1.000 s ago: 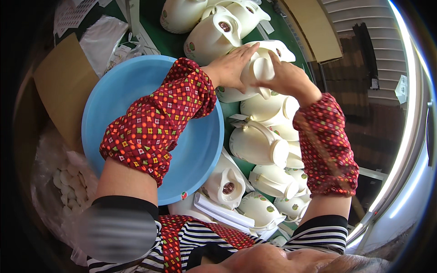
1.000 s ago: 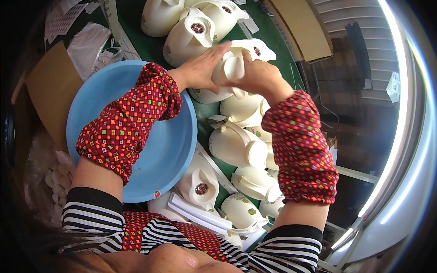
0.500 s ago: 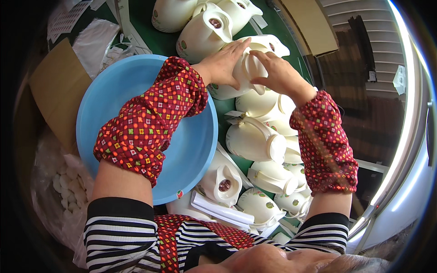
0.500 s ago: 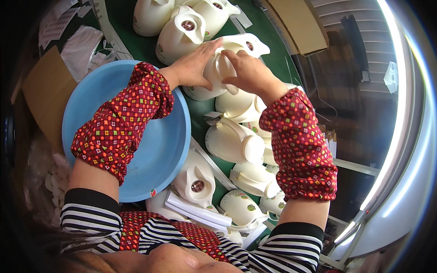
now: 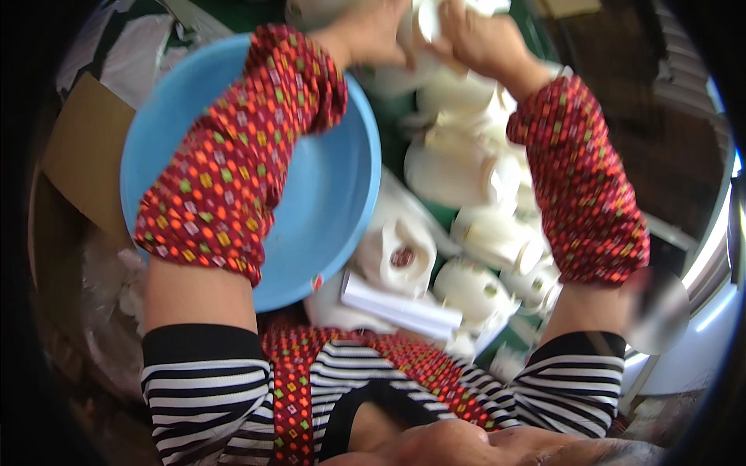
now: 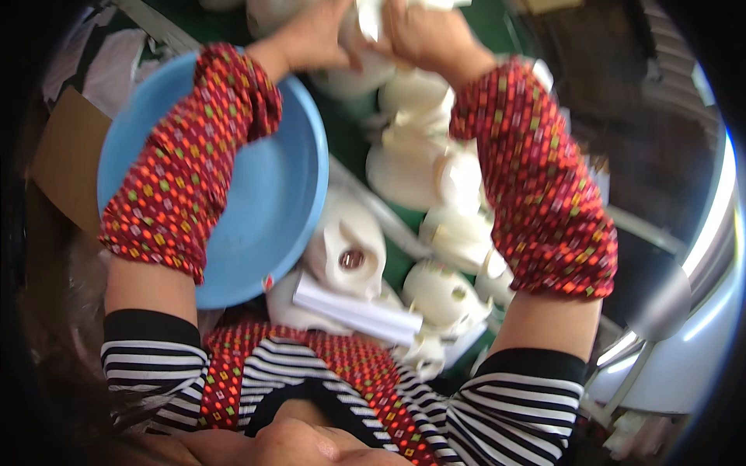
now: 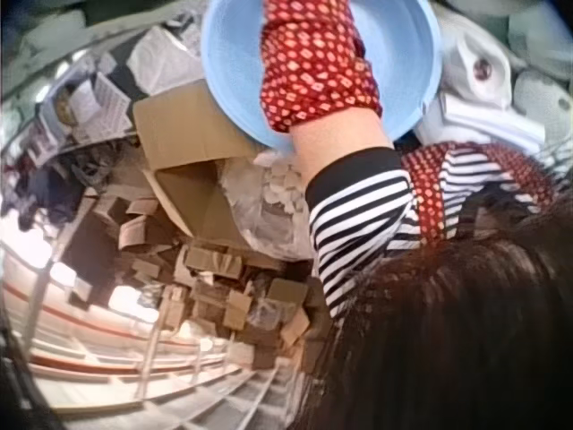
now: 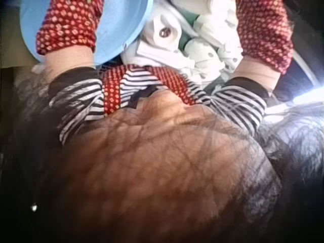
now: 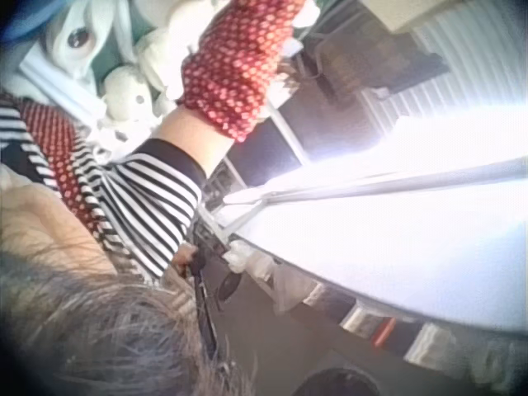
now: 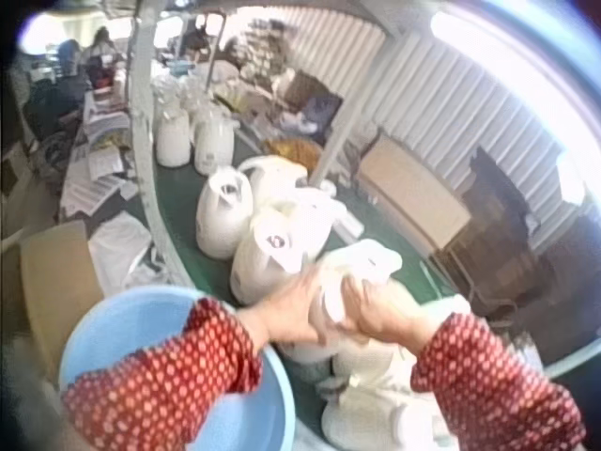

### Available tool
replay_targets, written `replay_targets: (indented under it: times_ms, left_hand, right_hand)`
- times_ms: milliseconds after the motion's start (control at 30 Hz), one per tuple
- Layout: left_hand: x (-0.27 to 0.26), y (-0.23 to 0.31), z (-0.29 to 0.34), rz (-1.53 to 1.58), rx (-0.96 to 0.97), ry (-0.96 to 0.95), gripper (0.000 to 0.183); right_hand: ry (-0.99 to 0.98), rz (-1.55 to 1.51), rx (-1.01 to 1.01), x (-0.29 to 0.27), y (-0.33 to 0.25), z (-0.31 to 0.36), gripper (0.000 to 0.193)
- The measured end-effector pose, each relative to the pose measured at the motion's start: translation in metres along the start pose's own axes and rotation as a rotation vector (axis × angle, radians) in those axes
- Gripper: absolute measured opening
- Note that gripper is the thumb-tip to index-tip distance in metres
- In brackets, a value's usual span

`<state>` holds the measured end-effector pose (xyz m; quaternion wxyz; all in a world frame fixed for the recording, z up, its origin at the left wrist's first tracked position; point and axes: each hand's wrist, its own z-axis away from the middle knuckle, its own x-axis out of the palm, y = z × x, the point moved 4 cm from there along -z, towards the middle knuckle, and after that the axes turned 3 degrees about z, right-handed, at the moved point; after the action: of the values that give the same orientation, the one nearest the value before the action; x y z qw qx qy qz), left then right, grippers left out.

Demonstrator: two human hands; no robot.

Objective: The person assembles white ceramic pitchers on a green conveyor belt. They pick up each pitcher, insert a small internal component, and place the finished unit back on the belt. The process is repeated continuously for multiple units.

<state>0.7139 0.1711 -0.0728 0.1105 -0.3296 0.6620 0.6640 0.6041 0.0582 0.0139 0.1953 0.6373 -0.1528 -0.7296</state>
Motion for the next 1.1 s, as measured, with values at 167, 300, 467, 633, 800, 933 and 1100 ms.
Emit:
replay_targets:
  times_ms: [167,300,467,633,800,933,1100]
  left_hand:
    - [-0.002,0.010,-0.010,0.013,0.303,0.272,0.127]
    - [-0.007,0.043,-0.013,0.087,0.298,0.235,0.111]
    - [-0.001,0.036,0.007,-0.014,0.073,0.160,0.091]
    - [0.005,0.014,0.072,-0.277,0.363,0.378,0.089]
    - [0.015,0.073,0.199,0.119,0.259,-0.008,0.049]
    - [0.051,0.072,0.282,0.382,-0.088,-0.396,0.034]
    - [0.070,0.067,0.316,0.831,-0.545,-0.348,0.054]
  right_hand:
    - [0.144,-0.461,0.554,-0.034,-0.010,0.003,0.049]
    - [0.200,-0.475,0.595,-0.029,-0.025,0.019,0.046]
    - [0.056,-0.526,0.593,-0.041,-0.046,0.053,0.055]
    - [-0.305,-0.645,0.440,-0.065,-0.112,0.160,0.064]
    - [-0.468,-0.929,0.406,0.003,-0.227,0.308,0.046]
    - [-0.442,-1.027,0.525,0.034,-0.269,0.334,0.026]
    - [0.361,-0.675,0.585,-0.025,-0.243,0.346,0.025]
